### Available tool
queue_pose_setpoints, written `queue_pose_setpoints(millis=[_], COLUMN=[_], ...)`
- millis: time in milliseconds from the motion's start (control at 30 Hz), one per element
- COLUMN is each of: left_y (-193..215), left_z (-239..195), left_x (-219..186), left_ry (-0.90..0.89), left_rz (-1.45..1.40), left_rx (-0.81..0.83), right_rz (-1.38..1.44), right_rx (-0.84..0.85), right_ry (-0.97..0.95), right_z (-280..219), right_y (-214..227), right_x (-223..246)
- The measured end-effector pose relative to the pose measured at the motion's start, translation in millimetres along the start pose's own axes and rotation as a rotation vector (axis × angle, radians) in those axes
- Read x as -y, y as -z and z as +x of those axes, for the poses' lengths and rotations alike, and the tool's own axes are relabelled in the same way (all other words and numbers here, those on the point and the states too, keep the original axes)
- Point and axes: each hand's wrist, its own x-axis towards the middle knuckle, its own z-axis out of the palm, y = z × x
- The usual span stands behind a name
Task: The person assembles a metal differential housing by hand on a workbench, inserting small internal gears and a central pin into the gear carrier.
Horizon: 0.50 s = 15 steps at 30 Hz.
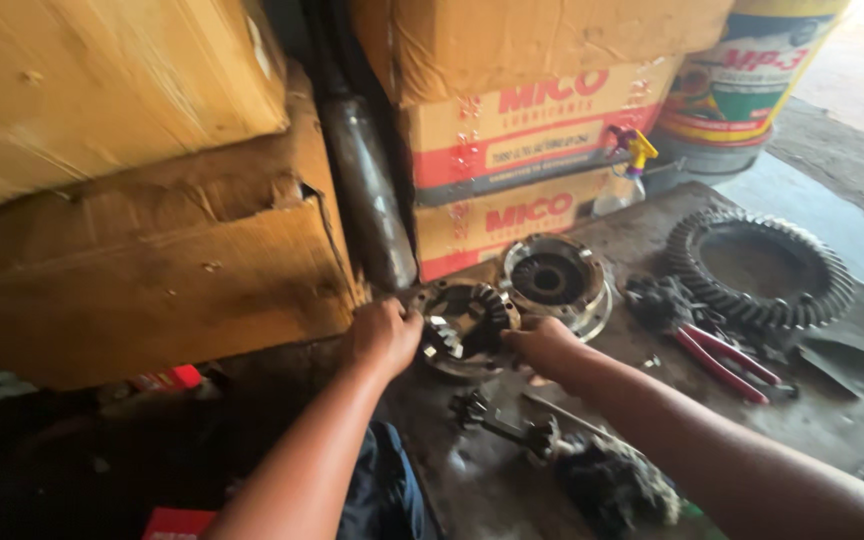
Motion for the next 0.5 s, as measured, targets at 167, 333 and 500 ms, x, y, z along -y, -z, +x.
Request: queue_pose_setpoints(millis=[167,333,500], left_y=[7.1,-21.5,-23.4], left_z=[-4.4,7.7,-2.8], left_x=[10.3,12.5,-0.2], left_ry=[0.078,-0.07,0.15], left_rz=[0.024,-0.131,-0.058], left_rx=[0.148,0.079,0.187], right_rz=[-0.359,-0.053,-0.104], right_rx=[-0.126,-0.116,-0.195], right_ry=[0.155,0.029,0.187], right_z=[-46.2,-47.9,-39.3], right_y=[-2.2,-20.6,-10.1], right_x=[8.8,9.6,12.8])
